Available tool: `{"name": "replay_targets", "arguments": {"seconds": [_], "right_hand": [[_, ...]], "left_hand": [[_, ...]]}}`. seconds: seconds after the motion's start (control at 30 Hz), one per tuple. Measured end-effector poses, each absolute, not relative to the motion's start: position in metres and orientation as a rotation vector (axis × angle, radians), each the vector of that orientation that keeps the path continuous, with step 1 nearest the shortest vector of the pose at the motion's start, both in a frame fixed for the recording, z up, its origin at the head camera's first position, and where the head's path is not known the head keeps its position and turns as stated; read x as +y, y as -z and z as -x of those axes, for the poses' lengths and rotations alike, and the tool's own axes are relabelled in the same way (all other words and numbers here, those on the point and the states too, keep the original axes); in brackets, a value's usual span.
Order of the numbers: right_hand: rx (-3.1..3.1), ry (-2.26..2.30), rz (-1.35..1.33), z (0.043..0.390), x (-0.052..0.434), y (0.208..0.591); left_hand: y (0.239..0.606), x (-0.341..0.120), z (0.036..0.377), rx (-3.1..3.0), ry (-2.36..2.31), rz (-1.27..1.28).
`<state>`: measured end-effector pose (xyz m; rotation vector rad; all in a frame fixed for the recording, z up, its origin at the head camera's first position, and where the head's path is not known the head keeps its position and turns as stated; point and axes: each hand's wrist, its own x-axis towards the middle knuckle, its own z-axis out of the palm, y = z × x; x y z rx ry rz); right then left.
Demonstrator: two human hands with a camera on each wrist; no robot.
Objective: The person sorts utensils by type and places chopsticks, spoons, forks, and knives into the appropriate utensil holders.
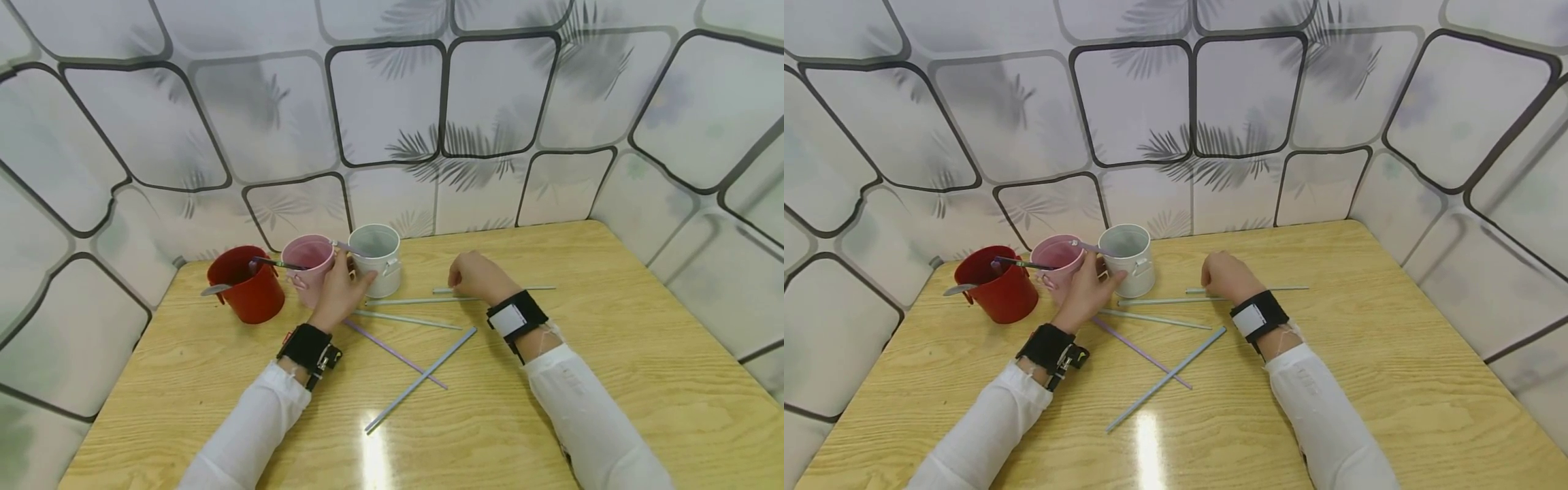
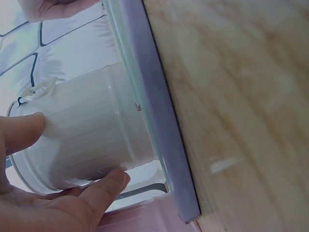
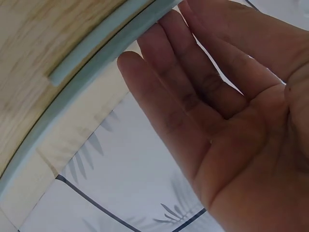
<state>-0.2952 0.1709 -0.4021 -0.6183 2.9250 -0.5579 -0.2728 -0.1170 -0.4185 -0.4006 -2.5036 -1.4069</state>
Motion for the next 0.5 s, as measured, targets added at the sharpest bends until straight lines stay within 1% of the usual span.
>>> {"name": "replay_targets", "arguments": {"seconds": [0.5], "right_hand": [[2.973, 0.491, 0.661, 0.2983, 0.1711, 0.41]], "left_hand": [[0.42, -0.1173, 0.2754, -2.509, 1.442, 0.396]]}}
